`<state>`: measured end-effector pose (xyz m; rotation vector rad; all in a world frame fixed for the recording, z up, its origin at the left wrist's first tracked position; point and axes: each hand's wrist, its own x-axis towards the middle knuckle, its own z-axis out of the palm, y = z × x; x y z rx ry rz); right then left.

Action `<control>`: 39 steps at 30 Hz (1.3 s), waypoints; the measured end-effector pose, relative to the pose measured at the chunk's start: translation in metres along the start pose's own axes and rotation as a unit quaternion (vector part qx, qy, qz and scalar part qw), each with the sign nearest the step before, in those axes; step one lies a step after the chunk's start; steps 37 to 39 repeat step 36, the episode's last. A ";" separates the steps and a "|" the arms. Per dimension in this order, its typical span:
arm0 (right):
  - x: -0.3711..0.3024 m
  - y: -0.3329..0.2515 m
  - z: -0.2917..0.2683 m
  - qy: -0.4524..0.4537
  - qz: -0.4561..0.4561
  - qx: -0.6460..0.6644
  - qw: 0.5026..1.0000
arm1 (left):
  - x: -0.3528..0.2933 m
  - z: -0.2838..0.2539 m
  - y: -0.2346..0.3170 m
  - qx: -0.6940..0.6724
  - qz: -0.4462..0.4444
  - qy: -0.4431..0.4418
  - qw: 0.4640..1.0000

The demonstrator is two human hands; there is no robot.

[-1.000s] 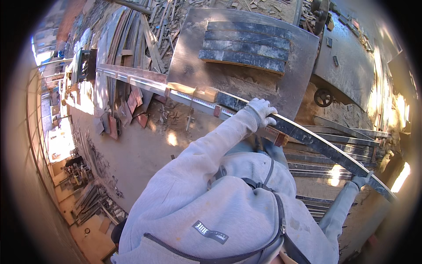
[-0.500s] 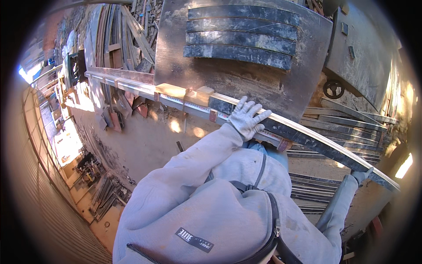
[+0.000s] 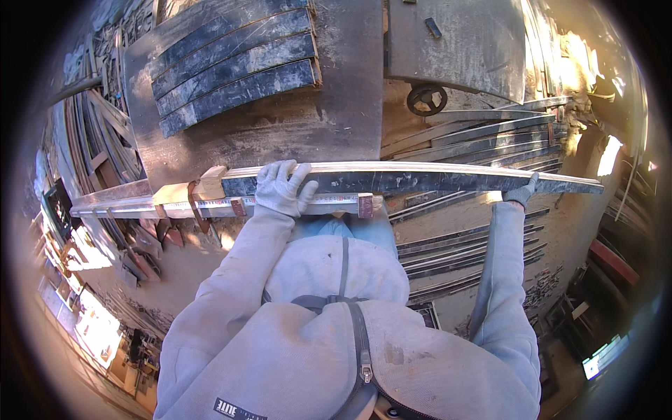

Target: The person selects thin wooden planks from a pile on the floor, then uses a metal ruler to measure their length on a workbench. The person repeatedly measures and stacks the planks.

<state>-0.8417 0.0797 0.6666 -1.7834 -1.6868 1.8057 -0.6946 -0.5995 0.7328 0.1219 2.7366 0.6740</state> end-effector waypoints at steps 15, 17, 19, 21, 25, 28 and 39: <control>-0.073 -0.025 0.010 -0.049 0.085 -0.345 0.934 | 0.008 0.009 -0.007 0.045 0.050 0.070 0.995; -0.128 -0.029 0.015 -0.093 -0.150 -0.651 0.738 | 0.006 0.008 -0.004 0.048 0.048 0.069 0.995; -0.184 -0.017 0.020 -0.142 -0.388 -0.759 0.503 | 0.006 0.006 -0.001 0.063 0.032 0.055 0.996; -0.214 0.016 0.039 -0.211 -0.523 -0.734 0.378 | 0.005 0.005 -0.001 0.059 0.018 0.032 0.998; -0.201 0.033 0.091 -0.276 -0.423 -0.837 0.211 | 0.001 0.009 -0.002 0.081 0.012 0.034 0.996; -0.197 0.036 0.084 -0.298 -0.477 -0.797 0.219 | -0.003 0.010 -0.001 0.105 0.011 0.024 0.994; -0.208 0.042 0.089 -0.272 -0.461 -0.813 0.230 | -0.002 0.018 -0.005 0.126 0.001 0.031 0.992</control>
